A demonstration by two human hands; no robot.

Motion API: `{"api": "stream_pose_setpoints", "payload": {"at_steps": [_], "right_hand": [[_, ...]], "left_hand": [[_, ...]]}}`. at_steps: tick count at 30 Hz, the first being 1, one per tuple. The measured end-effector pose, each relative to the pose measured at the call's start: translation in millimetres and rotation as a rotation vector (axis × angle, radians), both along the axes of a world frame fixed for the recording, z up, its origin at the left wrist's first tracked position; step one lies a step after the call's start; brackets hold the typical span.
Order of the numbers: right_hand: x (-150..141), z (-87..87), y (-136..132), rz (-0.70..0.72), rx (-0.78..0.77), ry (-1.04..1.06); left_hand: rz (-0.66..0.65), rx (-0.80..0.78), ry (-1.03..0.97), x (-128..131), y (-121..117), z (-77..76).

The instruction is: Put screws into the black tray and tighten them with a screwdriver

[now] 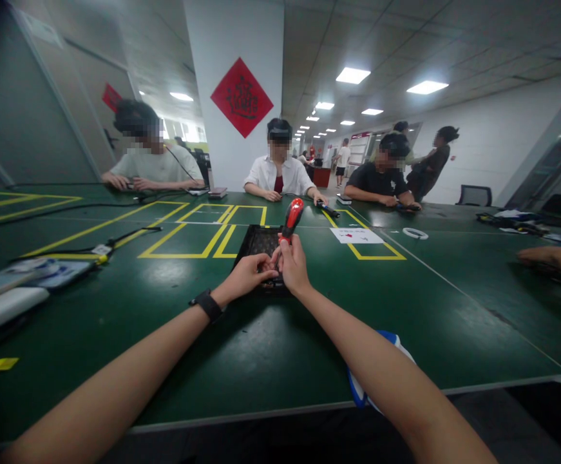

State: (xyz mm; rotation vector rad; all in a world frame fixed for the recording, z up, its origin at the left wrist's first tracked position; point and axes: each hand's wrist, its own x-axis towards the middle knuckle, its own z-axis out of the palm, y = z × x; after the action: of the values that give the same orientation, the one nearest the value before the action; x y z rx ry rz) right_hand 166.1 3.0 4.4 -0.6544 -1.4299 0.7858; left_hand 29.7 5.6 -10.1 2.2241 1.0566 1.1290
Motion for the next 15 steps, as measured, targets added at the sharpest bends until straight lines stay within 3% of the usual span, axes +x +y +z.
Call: {"api": "stream_pose_setpoints", "payload": {"at_steps": [9,15], "right_hand": [[-0.1,-0.2,1.9,0.078,-0.042,0.008],[-0.4,-1.4,2.3,0.013,0.001,-0.011]], "left_hand": [[-0.073,0.041,0.090,-1.7,-1.3,4.6],[-0.008,0.007,0.040,0.7,0.0,1.3]]}}
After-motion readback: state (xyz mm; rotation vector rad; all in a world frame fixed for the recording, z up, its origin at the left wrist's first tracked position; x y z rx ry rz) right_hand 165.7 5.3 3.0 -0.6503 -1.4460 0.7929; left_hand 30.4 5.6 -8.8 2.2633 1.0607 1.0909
